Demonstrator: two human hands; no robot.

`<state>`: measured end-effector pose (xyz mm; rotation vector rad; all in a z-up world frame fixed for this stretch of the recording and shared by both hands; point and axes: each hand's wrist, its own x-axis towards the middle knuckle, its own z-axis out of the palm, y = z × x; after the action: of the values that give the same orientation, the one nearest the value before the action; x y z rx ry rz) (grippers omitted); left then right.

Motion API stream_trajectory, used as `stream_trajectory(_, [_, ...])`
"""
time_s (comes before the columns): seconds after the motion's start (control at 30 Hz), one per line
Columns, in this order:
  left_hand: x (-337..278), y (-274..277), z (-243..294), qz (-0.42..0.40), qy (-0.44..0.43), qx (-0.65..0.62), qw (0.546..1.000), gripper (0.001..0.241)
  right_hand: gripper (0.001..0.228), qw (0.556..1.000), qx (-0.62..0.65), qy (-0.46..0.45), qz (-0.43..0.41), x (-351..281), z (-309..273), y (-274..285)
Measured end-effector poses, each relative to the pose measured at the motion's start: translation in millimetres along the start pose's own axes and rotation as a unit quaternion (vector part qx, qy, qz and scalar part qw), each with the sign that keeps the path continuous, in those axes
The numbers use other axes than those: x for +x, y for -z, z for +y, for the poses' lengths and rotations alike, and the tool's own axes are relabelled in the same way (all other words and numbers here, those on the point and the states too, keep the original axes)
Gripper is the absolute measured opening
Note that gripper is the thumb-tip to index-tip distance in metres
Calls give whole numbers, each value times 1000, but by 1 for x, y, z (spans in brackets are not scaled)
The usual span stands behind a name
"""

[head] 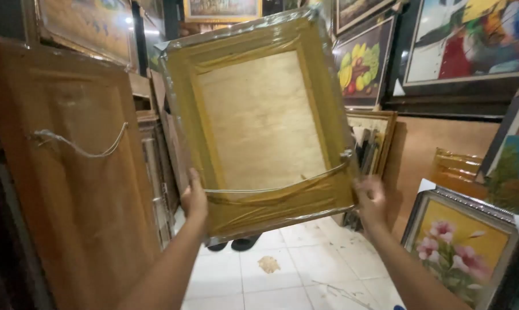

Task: The person sits on the floor and uses a screwdriver to attach a metal wire to the back of a wooden picture frame. They tighten the wire at both ends and then remove the excess wire.

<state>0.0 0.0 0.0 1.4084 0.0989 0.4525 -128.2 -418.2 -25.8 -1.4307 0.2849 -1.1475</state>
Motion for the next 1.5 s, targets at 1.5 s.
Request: stream_trajectory(1.5, [-9, 114, -450, -109, 327, 501, 794, 86, 71, 728, -506, -310, -343, -234, 385, 7])
